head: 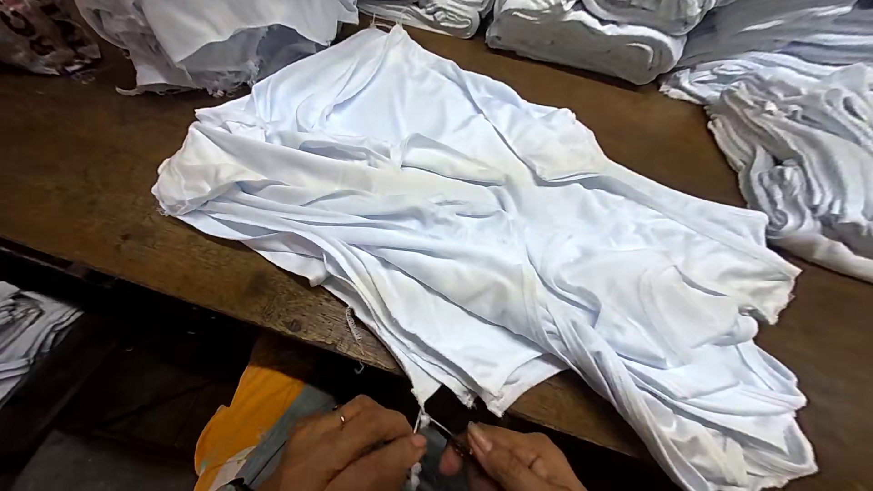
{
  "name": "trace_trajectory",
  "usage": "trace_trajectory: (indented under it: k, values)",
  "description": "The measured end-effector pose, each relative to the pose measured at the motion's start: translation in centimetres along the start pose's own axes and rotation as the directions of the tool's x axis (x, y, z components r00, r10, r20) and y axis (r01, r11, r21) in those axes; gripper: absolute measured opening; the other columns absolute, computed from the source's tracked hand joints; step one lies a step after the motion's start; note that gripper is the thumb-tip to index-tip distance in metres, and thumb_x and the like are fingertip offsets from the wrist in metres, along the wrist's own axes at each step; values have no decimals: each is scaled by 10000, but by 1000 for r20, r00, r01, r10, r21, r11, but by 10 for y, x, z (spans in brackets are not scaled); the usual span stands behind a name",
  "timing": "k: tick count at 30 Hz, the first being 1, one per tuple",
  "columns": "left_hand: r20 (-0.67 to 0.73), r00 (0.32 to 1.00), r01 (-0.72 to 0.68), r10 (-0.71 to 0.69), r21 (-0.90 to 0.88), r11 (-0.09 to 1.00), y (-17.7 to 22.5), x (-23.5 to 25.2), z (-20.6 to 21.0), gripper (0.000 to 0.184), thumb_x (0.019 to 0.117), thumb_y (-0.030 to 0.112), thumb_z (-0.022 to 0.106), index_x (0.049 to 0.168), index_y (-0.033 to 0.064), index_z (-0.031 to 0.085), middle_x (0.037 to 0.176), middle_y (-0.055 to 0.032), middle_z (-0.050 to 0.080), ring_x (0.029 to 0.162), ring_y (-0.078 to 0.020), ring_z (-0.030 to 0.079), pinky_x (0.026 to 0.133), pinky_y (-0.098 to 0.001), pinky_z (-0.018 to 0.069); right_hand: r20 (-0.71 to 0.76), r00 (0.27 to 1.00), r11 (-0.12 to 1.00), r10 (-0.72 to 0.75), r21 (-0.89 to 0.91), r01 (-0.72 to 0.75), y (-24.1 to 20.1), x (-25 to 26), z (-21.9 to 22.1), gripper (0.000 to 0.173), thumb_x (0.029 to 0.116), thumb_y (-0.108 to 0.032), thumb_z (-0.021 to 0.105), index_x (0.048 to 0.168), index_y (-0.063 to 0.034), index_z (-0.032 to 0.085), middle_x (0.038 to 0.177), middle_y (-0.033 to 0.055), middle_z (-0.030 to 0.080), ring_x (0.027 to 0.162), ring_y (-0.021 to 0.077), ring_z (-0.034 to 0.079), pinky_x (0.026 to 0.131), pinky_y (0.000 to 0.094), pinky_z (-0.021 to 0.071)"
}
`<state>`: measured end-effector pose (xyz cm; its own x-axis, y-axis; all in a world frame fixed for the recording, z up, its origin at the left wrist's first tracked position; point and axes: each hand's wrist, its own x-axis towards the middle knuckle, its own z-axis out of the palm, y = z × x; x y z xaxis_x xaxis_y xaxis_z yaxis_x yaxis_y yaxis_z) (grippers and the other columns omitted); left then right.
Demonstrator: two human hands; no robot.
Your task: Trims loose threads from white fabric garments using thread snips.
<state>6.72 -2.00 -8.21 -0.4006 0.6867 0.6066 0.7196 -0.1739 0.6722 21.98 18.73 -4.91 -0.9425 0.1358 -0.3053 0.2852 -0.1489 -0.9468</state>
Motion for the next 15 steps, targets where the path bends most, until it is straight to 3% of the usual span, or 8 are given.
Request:
trace_trajectory:
  k: [8,10,11,12,13,15]
  values:
    - [-6,997,71,-71,-72,995,1,1,-2,128,978,100,664,1074,68,742,1054,-80,723,959,-159,689,828,-296,587,-14,998,989,67,130,-65,3,4,6,474,1128,-242,323,1019,8,711,586,-36,428,457,57,342,411,230,280]
    - [11,988,156,-156,-155,975,4,2,-2,109,976,94,660,1043,61,740,1063,-85,725,970,-158,695,834,-302,597,-19,995,975,96,203,-90,8,2,4,488,1125,-243,305,1026,11,710,585,-41,440,451,46,344,405,218,278]
    - [32,964,264,-264,-223,938,7,3,-1,98,983,102,656,1026,51,728,1064,-84,725,952,-149,707,804,-293,614,-14,995,966,102,241,-96,11,2,3,496,1126,-250,298,1033,15,707,589,-38,449,450,45,349,402,214,281]
    - [66,912,404,-405,-324,856,11,5,0,94,990,104,661,1024,30,708,1052,-85,728,890,-152,728,719,-286,643,-7,995,958,101,270,-95,13,1,1,503,1126,-258,290,1039,16,704,594,-35,452,454,46,357,403,216,287]
    - [138,819,553,-557,-448,702,14,10,0,122,1003,120,653,1045,9,683,1020,-95,741,809,-185,748,617,-311,653,-6,995,955,95,284,-89,14,0,0,507,1126,-262,287,1046,15,703,600,-34,457,459,48,364,407,218,294]
    - [372,615,719,-695,-626,301,15,21,-7,329,1050,248,583,1194,-41,646,973,-193,754,756,-293,759,559,-408,640,-30,996,956,83,284,-71,17,-1,-1,503,1126,-261,293,1053,17,705,605,-33,461,464,50,366,412,222,299]
